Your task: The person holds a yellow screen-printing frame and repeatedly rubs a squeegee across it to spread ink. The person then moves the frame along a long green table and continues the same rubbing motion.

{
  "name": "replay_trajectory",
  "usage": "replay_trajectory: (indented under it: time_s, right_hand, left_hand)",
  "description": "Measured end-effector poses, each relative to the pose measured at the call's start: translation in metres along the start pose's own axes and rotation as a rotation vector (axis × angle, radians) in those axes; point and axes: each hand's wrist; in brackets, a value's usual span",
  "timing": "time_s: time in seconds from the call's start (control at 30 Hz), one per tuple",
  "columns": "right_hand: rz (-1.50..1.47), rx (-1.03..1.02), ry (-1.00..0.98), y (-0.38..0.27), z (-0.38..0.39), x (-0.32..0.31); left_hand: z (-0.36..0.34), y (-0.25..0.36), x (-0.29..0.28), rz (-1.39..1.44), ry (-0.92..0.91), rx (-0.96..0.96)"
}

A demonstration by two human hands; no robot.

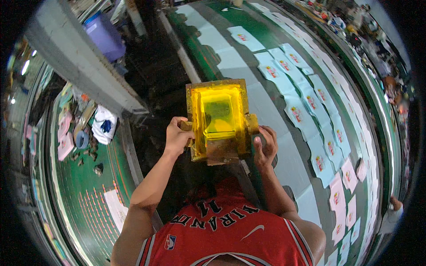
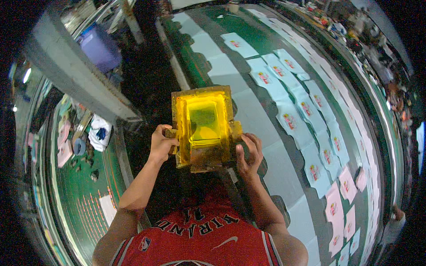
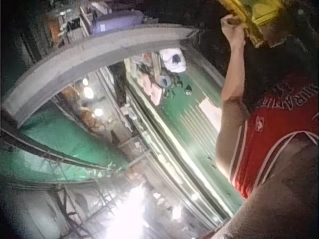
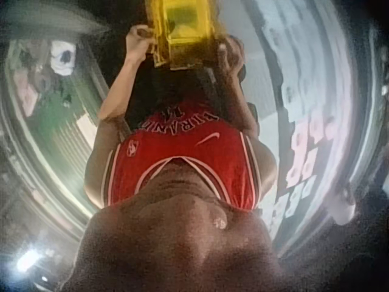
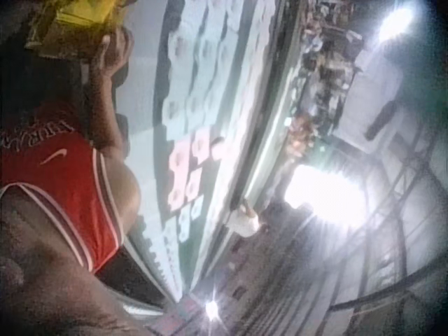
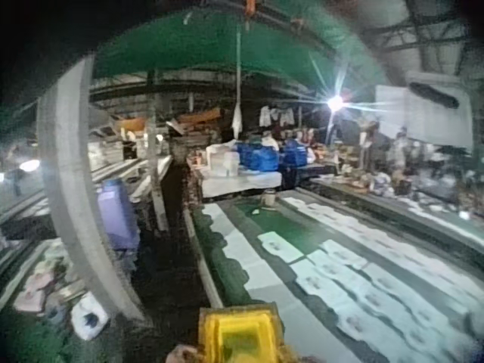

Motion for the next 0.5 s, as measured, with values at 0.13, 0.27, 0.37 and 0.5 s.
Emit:
replay_trajectory:
  time_s: [0.13, 0.27, 0.37, 0.5]
  right_hand:
    - [0.025, 0.184, 0.165, -0.007, 0.004, -0.018]
    - [0.002, 0.301, 0.304, -0.015, 0.009, -0.034]
    - [0.093, 0.377, 0.336, -0.024, 0.016, -0.046]
    - [0.207, 0.373, 0.397, -0.032, 0.019, -0.047]
  left_hand:
    - [-0.015, 0.015, 0.022, -0.055, -0.082, 0.079]
    - [-0.039, 0.022, 0.041, -0.143, -0.200, 0.131]
    - [-0.037, 0.055, 0.057, -0.162, -0.325, 0.062]
    - [-0.067, 0.044, 0.078, -0.207, -0.414, 0.246]
Point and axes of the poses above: each hand's wrist, its own z-axis away from the middle knuckle, its own x-axis out of the palm, y = z × x, and after that the axes turned 8 degrees about -z, right-handed
